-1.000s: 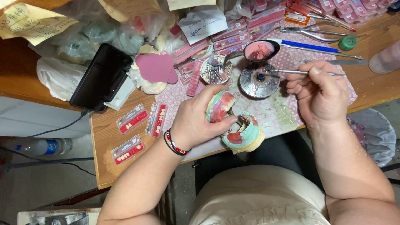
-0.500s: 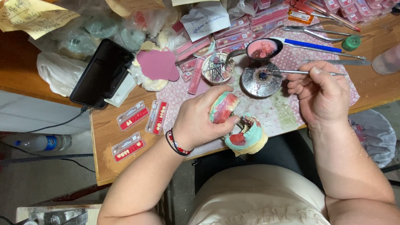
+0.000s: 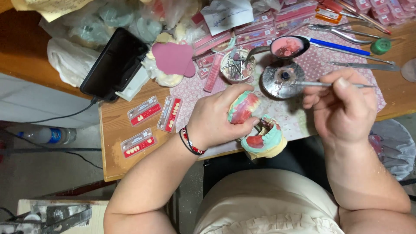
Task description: The person uses a rotary tool to shape a small pink object, then switches to a dental model to apply pink material with a brush. They manipulate the model with their hands and use a metal tool to adjust the material on the teeth.
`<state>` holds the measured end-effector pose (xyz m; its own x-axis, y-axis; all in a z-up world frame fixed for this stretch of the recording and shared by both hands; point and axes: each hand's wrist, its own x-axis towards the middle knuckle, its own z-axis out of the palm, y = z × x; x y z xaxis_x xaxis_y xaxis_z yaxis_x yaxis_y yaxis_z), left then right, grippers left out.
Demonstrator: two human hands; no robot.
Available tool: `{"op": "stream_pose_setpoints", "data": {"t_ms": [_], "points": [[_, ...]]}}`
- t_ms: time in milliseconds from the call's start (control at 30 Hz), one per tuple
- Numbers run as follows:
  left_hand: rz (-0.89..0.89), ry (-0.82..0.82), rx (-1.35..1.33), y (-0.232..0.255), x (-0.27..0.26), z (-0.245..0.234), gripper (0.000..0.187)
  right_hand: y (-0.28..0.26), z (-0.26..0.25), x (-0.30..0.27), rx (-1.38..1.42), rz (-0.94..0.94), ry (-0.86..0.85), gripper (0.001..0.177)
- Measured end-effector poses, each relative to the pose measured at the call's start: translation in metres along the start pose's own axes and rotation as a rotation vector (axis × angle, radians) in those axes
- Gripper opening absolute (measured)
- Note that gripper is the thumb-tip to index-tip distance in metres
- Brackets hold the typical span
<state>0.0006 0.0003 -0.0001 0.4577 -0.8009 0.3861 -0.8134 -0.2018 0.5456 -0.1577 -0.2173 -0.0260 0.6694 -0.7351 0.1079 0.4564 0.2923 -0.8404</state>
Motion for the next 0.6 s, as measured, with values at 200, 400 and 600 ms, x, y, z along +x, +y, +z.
{"op": "stream_pose_setpoints", "data": {"t_ms": [200, 400, 600], "points": [[0.033, 0.01, -0.014, -0.002, -0.001, -0.001, 0.062, -0.011, 0.035, -0.032, -0.051, -0.081, -0.255, 0.021], [0.007, -0.029, -0.018, 0.0, 0.0, -0.003, 0.061, -0.005, 0.028, -0.041, -0.25, -0.183, -0.291, 0.025], [0.009, -0.007, -0.031, 0.0, 0.0, -0.002, 0.061, -0.009, 0.032, -0.045, -0.303, -0.238, -0.353, 0.025]]}}
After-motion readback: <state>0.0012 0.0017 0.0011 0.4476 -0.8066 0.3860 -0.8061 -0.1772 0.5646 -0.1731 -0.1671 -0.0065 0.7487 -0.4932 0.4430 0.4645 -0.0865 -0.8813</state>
